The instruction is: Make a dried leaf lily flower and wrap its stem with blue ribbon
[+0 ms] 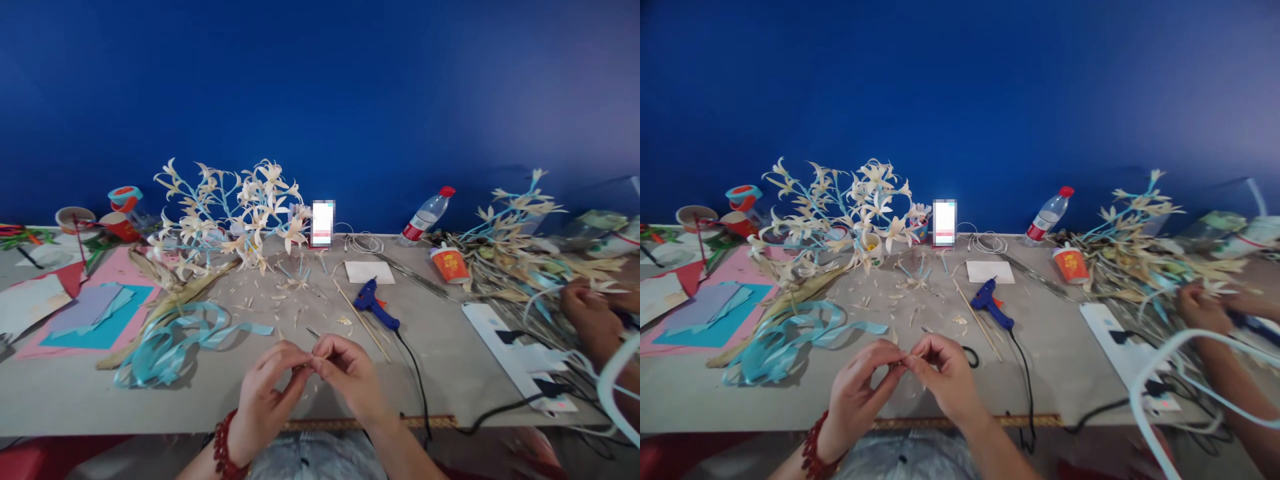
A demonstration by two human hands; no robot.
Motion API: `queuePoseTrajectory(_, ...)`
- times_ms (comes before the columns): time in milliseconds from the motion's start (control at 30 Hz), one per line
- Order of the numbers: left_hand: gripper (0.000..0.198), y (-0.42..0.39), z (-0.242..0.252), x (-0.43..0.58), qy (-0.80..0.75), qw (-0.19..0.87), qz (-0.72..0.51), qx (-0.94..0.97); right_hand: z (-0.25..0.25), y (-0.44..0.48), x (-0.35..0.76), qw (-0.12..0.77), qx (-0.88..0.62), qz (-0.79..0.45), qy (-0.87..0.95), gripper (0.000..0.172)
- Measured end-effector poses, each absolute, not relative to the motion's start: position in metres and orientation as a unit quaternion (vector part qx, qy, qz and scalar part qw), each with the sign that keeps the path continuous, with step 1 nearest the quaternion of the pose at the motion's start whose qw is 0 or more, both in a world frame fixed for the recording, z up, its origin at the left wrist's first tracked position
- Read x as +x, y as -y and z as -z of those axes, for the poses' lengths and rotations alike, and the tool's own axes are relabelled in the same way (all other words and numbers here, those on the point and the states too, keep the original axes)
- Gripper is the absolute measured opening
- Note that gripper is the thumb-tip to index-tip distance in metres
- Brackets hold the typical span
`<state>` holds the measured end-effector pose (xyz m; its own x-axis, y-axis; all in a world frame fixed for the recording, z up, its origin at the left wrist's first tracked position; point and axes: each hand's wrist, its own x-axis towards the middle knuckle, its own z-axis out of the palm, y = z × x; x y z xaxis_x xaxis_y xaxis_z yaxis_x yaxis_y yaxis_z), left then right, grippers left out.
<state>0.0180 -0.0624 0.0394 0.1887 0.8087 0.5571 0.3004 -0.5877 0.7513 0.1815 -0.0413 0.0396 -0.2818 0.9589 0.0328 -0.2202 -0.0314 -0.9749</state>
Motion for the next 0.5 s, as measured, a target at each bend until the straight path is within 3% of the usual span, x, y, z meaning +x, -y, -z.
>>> queuePoseTrajectory(267,0.015,0.0613,-0.0422,0.0144,-0.418,0.279,-0.493,0.710,-0.0362,0.0440,0.1845,0.495,-0.361,-0.629,0.479,0.030)
queuePoseTrajectory(500,0.020,0.0590,-0.0410,0.0125,-0.416,0.246,-0.487,0.727,-0.0372,0.0413,0.1896,0.495,-0.370,-0.623,0.480,0.031)
